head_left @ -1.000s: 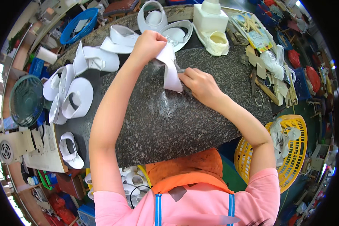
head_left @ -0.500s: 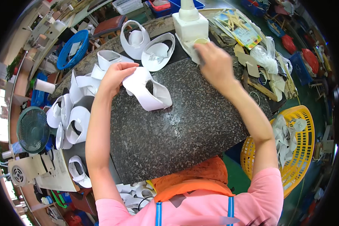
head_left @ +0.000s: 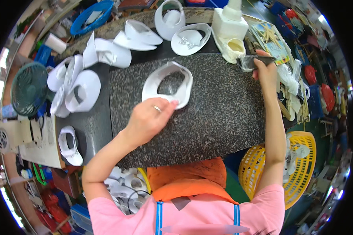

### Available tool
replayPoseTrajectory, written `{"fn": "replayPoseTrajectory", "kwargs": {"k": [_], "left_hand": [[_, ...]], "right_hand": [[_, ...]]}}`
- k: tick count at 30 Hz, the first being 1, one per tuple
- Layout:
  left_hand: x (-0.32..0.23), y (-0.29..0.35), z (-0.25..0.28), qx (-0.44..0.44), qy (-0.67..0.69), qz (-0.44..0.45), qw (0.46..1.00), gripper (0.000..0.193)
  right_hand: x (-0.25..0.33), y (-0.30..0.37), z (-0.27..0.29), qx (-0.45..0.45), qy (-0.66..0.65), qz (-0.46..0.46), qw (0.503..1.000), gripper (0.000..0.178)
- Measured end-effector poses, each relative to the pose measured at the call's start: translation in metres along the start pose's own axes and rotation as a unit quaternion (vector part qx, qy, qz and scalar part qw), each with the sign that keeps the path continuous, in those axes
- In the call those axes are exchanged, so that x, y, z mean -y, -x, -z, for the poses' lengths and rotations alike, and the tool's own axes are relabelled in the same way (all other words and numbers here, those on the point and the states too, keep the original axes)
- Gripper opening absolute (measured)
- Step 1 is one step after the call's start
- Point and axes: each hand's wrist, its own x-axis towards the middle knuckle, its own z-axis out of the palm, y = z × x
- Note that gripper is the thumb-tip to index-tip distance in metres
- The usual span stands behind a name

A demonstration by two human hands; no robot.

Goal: The person is applying adhesive to the edges of white shoe components using a brush and a glue container.

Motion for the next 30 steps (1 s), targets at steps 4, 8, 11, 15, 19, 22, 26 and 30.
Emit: {"fn": "replayPoseTrajectory", "kwargs": {"k": [4,8,11,15,19,22,26,30], "left_hand": [[-0.015,0.030,-0.026,0.036,-0.042,-0.004,0.998,0.022],[-0.018,0.038,-0.037,0.029,-0.080,-0.033,0.996,0.021],[-0.020,0.040,-0.038,0.042,-0.087,-0.040,0.995,0.022],[-0.023,0.041,-0.038,0.033,-0.088,-0.026,0.995,0.022],[-0.016,0.043,-0.023,-0.026,-0.033,0.072,0.997,0.018],[-0.001,0.051,0.001,-0.148,0.023,0.271,0.951,0.024],[0.013,0.068,0.010,-0.248,0.448,0.491,0.705,0.017],[0.013,0.084,0.003,-0.251,0.533,0.574,0.568,0.022]], "right_hand": [[0.024,0.025,0.011,0.202,-0.296,-0.120,0.926,0.030],[0.068,0.050,-0.012,0.428,-0.038,0.278,0.859,0.025],[0.091,0.069,-0.054,0.491,0.051,0.389,0.778,0.024],[0.105,0.077,-0.096,0.552,0.154,0.436,0.694,0.017],[0.121,0.074,-0.087,0.457,0.173,0.463,0.739,0.026],[0.132,0.070,-0.066,0.259,-0.001,0.450,0.855,0.031],[0.121,0.084,-0.061,0.189,-0.151,0.077,0.967,0.027],[0.099,0.105,-0.100,0.383,-0.125,-0.027,0.915,0.023]]}}
